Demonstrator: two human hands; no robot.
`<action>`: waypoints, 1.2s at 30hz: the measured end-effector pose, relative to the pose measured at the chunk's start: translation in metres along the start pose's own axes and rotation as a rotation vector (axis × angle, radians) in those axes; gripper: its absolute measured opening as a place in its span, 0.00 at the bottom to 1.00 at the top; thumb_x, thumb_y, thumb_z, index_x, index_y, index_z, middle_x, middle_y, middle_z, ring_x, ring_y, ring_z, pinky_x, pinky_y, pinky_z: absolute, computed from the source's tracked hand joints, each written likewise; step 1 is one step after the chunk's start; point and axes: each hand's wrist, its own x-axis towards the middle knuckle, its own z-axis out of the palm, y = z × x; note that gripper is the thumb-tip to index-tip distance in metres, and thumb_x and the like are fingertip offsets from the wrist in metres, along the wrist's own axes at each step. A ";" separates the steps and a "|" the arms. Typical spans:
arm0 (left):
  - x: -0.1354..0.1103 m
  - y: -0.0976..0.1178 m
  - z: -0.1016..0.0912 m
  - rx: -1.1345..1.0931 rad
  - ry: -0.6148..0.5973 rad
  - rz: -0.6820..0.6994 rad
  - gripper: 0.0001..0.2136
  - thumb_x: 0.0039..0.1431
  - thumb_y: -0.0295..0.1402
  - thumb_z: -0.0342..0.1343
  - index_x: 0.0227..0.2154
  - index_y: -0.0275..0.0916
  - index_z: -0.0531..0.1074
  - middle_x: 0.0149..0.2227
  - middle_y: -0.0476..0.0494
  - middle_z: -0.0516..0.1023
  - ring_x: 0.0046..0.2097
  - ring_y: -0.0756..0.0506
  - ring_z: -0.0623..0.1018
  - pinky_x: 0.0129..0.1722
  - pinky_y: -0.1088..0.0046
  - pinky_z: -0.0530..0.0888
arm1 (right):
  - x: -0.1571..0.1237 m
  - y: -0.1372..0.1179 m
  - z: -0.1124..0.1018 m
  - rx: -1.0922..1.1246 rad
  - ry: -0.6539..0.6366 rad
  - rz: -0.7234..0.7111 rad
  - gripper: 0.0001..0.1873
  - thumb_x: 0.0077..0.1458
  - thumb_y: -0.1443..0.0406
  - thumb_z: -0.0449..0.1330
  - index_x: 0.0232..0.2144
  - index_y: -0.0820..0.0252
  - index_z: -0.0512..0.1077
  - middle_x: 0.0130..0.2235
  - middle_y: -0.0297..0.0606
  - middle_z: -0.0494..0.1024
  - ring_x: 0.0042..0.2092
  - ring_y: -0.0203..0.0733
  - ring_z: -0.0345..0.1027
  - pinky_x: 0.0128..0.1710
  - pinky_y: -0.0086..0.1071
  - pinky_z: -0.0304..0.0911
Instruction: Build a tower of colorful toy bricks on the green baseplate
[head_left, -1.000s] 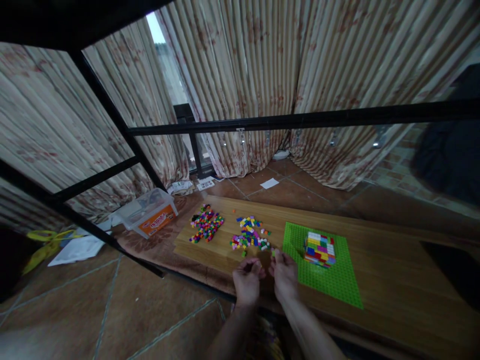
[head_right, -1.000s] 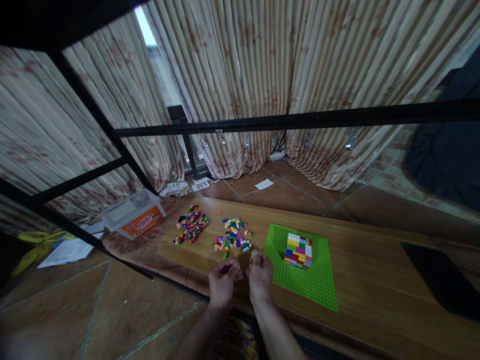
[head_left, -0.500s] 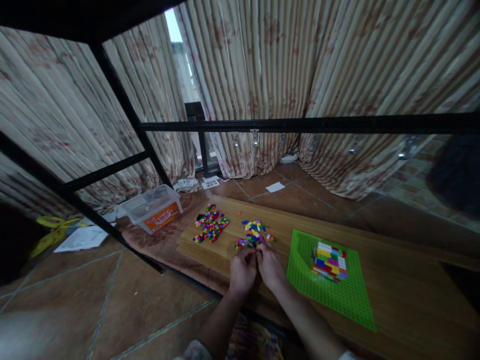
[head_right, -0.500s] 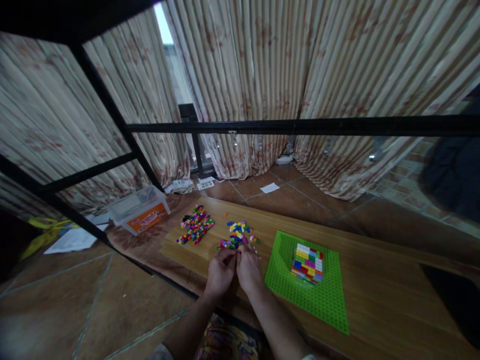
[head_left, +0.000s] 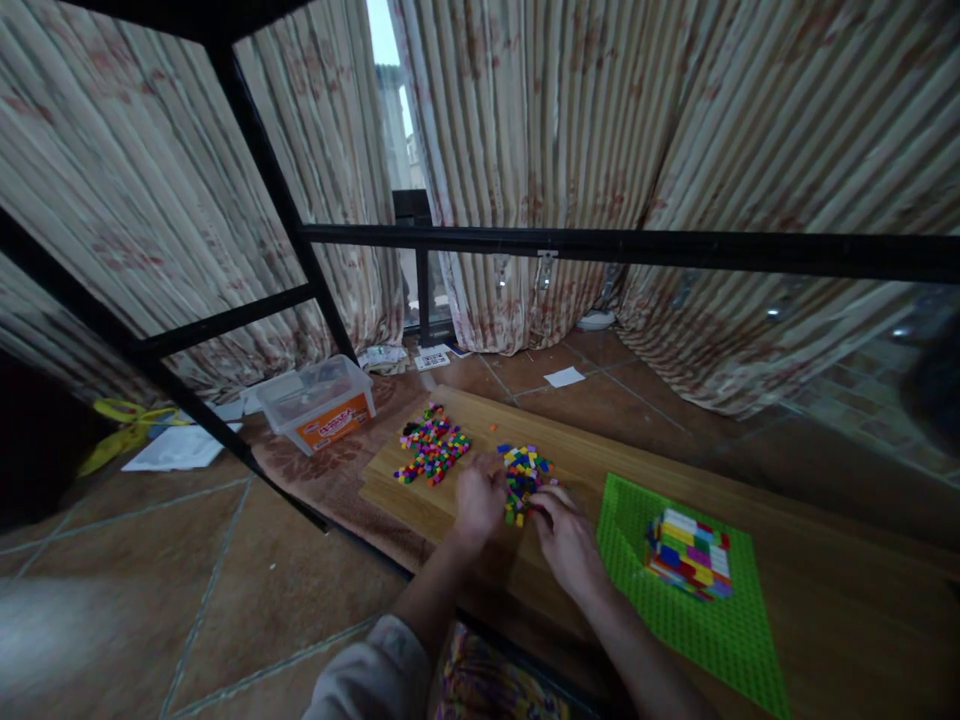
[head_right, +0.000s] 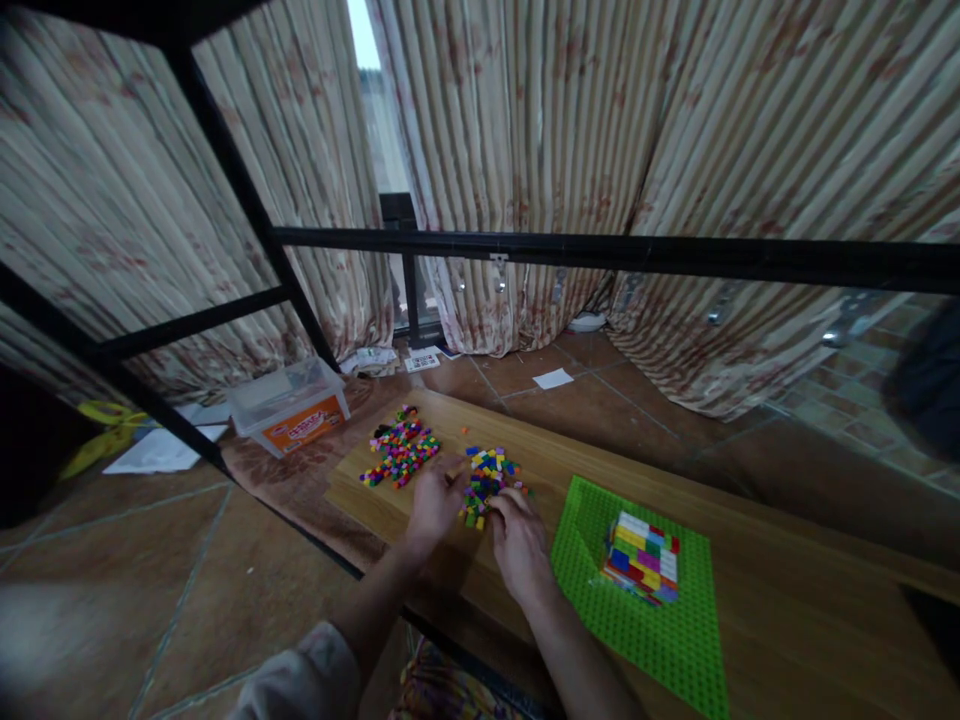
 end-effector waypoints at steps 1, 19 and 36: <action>0.013 0.001 -0.002 0.160 -0.085 0.036 0.17 0.57 0.25 0.47 0.48 0.38 0.73 0.47 0.38 0.76 0.43 0.45 0.77 0.44 0.70 0.73 | -0.002 -0.001 -0.003 0.015 0.012 0.019 0.12 0.55 0.70 0.51 0.36 0.56 0.74 0.42 0.41 0.75 0.46 0.44 0.68 0.50 0.41 0.64; 0.067 -0.005 -0.001 0.332 -0.416 0.406 0.20 0.48 0.19 0.50 0.44 0.39 0.75 0.47 0.41 0.74 0.53 0.44 0.70 0.55 0.72 0.67 | -0.072 -0.009 -0.037 0.226 0.181 0.310 0.13 0.58 0.57 0.54 0.36 0.55 0.76 0.42 0.42 0.78 0.46 0.46 0.72 0.45 0.37 0.67; 0.051 -0.005 -0.007 0.315 -0.343 0.380 0.13 0.54 0.25 0.50 0.41 0.40 0.74 0.43 0.44 0.77 0.47 0.46 0.75 0.53 0.71 0.69 | -0.063 -0.012 -0.008 -0.151 -0.099 0.158 0.11 0.58 0.69 0.51 0.32 0.54 0.73 0.35 0.37 0.75 0.39 0.42 0.69 0.38 0.33 0.63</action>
